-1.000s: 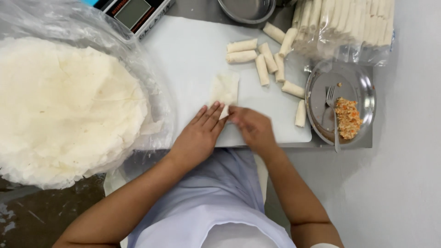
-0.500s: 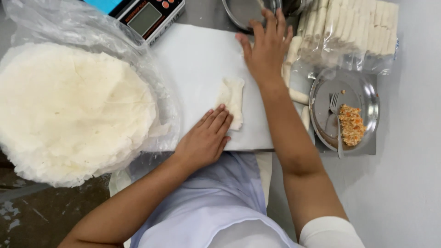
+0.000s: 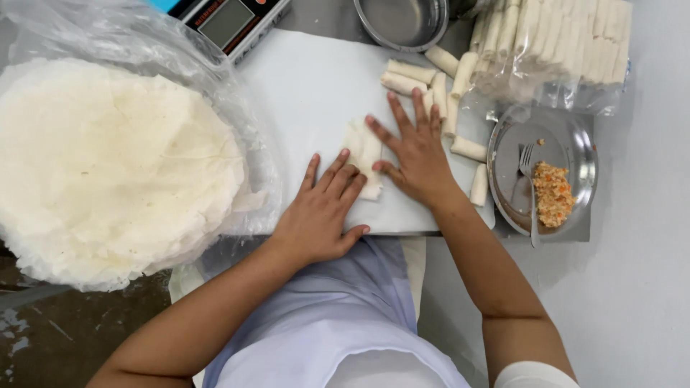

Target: Separating spring roll wrappers from a stack and rolling a spring roll with filling

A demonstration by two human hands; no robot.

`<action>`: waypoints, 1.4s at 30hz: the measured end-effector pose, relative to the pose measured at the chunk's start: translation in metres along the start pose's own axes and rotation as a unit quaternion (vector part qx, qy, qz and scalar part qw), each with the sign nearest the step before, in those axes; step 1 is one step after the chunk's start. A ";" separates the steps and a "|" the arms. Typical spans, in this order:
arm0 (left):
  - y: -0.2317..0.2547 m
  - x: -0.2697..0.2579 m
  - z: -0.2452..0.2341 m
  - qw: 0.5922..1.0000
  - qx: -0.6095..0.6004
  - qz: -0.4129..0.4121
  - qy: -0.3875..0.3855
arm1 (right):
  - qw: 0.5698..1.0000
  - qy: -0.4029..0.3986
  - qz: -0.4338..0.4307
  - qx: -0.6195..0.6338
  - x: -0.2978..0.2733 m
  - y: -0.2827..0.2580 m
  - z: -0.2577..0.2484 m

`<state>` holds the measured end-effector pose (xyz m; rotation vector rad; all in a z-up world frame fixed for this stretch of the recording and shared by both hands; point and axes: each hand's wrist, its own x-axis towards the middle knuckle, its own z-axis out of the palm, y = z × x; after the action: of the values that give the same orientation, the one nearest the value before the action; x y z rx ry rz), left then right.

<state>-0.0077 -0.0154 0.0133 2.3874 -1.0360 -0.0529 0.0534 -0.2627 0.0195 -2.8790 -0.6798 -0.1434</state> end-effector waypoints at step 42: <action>-0.042 0.066 0.010 0.975 0.180 -0.031 0.130 | 0.981 0.192 -0.003 0.028 -0.013 -0.023 0.021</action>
<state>0.0645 -0.0410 -0.0043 2.6550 -0.9077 0.4504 0.0327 -0.2440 0.0003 -2.6792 -0.6048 -0.6481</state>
